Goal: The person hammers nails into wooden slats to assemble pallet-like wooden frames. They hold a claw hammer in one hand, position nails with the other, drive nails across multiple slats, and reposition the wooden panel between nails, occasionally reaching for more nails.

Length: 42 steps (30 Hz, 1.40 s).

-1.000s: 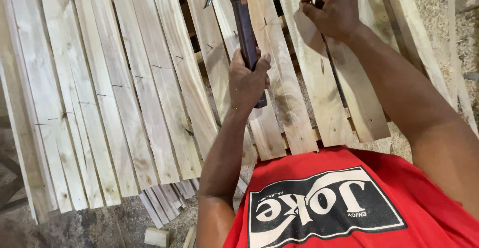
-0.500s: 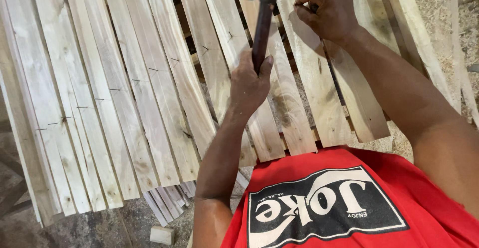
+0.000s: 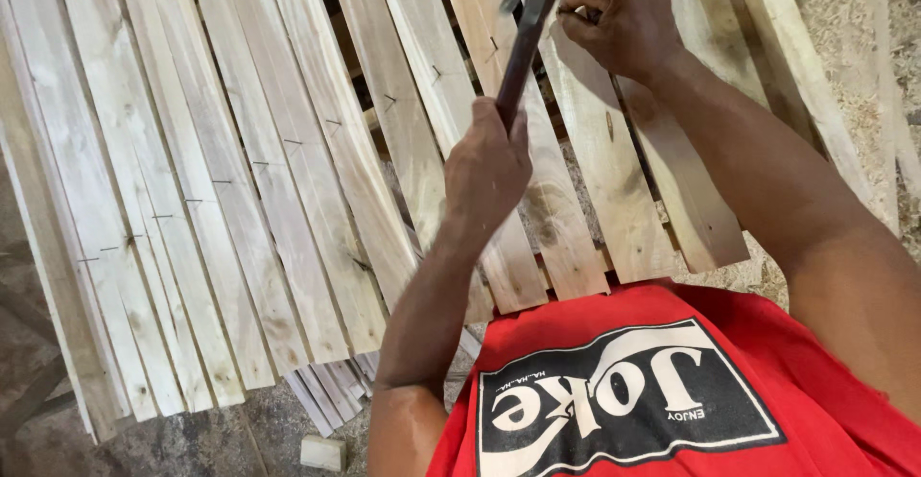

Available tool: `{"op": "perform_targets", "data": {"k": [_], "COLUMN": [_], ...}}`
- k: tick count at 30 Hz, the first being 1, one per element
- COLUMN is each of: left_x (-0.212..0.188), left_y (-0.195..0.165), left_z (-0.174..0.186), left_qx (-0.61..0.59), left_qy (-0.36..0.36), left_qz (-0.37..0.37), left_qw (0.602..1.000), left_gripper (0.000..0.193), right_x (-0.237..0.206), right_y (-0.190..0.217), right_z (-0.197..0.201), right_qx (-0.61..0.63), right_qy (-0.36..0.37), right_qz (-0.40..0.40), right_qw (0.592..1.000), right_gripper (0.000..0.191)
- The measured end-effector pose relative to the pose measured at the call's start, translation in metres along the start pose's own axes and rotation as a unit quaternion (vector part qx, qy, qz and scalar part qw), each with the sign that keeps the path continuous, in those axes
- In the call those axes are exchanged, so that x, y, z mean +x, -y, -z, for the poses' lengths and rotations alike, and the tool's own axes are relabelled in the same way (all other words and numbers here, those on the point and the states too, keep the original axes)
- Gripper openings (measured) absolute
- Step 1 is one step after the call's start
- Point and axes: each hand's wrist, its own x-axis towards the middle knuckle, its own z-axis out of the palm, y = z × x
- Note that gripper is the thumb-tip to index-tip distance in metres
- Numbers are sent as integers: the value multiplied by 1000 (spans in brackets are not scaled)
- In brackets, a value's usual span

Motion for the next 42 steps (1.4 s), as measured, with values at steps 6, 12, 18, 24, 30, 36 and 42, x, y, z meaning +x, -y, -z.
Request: {"op": "perform_targets", "data": {"k": [6,12,18,24,30,36,42], "left_x": [13,33,48,60,72,39,11], "left_y": [33,46,46,58,67,54,25], "left_z": [-25,-58,-88,-99,-97,-65,-7], "left_qx": [-116,-363,-182,-207,-238,-370,-408], "left_qy": [-126,36,-82,-89,-71,46,40], "left_qz": [-65,28,-74,-82,-48,-33,74], "left_qw": [983,931,977,971,968,927,909], "left_gripper": [32,61,49,54,61,39,34], "right_x": [2,-27,-60,-74,-81,-66,-49], "right_y": [10,70,76,24,26,74,53], "right_z": [5,17,-3,-35,-16,18,51], "right_qx": [25,4,121,297,368,483,112], "right_qy": [25,230,255,289,203,75,10], "right_qz": [-102,-167,-142,-141,-317,-393,-208], "right_qw": [994,959,949,899,850,778,972], "right_gripper": [22,63,43,24,19,16,23]}}
